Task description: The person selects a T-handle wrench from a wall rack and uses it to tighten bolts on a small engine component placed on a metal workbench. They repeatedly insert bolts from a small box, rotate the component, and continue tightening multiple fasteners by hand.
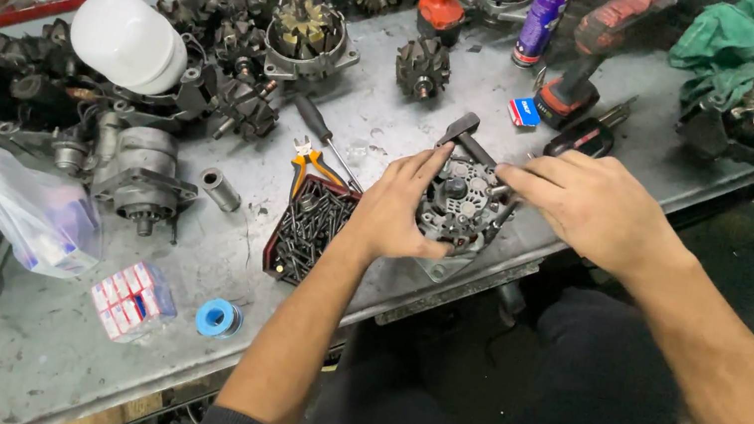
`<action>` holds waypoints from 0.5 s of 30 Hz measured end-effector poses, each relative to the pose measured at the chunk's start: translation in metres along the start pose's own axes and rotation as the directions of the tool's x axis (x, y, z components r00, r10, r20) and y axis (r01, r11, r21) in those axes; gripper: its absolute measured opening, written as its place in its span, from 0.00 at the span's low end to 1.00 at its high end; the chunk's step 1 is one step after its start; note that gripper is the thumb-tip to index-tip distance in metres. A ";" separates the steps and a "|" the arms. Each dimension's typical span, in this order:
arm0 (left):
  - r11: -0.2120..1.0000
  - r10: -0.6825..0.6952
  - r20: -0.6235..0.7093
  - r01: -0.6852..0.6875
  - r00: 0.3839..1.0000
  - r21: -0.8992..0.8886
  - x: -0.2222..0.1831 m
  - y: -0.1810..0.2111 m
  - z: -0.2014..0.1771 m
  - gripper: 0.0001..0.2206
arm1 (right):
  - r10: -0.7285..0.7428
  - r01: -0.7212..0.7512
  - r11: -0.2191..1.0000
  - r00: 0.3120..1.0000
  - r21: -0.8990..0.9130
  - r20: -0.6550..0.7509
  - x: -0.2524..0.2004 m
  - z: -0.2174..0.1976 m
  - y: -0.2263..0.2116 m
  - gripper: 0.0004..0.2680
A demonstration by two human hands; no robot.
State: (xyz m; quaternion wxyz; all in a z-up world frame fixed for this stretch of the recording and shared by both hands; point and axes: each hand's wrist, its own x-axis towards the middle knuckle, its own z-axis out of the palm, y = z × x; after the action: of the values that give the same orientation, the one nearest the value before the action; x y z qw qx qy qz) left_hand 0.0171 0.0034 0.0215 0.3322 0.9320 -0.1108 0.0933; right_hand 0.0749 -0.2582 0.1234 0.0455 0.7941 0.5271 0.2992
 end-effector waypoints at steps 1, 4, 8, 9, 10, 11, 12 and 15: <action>0.999 -0.010 -0.005 0.010 1.000 0.033 -0.002 0.002 0.002 0.62 | 0.015 -0.014 1.000 1.000 -0.016 0.025 -0.003 -0.001 0.000 0.10; 0.994 -0.058 -0.091 0.067 0.994 0.092 -0.009 0.011 0.009 0.61 | 0.183 -0.156 0.964 0.977 -0.217 0.110 -0.001 -0.008 -0.014 0.15; 0.984 -0.115 -0.200 0.138 0.973 0.109 -0.016 0.029 0.023 0.59 | 0.452 -0.379 0.879 0.855 -0.288 0.255 0.006 0.005 -0.015 0.20; 0.984 -0.111 -0.209 0.137 0.972 0.114 -0.017 0.029 0.025 0.59 | 0.443 -0.385 0.894 0.840 -0.229 0.315 0.007 0.007 -0.010 0.13; 0.984 -0.107 -0.218 0.135 0.970 0.119 -0.018 0.029 0.026 0.59 | 0.429 -0.394 0.903 0.823 -0.169 0.374 0.007 0.009 -0.005 0.09; 0.984 -0.103 -0.219 0.131 0.970 0.118 -0.016 0.024 0.025 0.59 | 0.431 -0.395 0.902 0.822 -0.173 0.372 0.017 -0.010 -0.005 0.09; 0.988 -0.094 -0.189 0.115 0.977 0.100 -0.014 0.020 0.024 0.60 | 0.370 -0.455 0.889 0.783 0.054 0.500 0.027 -0.029 -0.005 0.14; 0.994 -0.043 -0.160 0.058 0.986 0.089 -0.014 0.016 0.015 0.59 | 0.110 -0.374 0.838 0.829 0.398 0.549 0.026 -0.046 0.005 0.26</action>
State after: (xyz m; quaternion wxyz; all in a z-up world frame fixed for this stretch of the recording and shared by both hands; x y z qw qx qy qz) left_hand 0.0014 -0.0161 0.0159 0.2984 0.9387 -0.0560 0.1636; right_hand 0.0623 -0.2494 0.1737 -0.0602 0.8912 0.4456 -0.0592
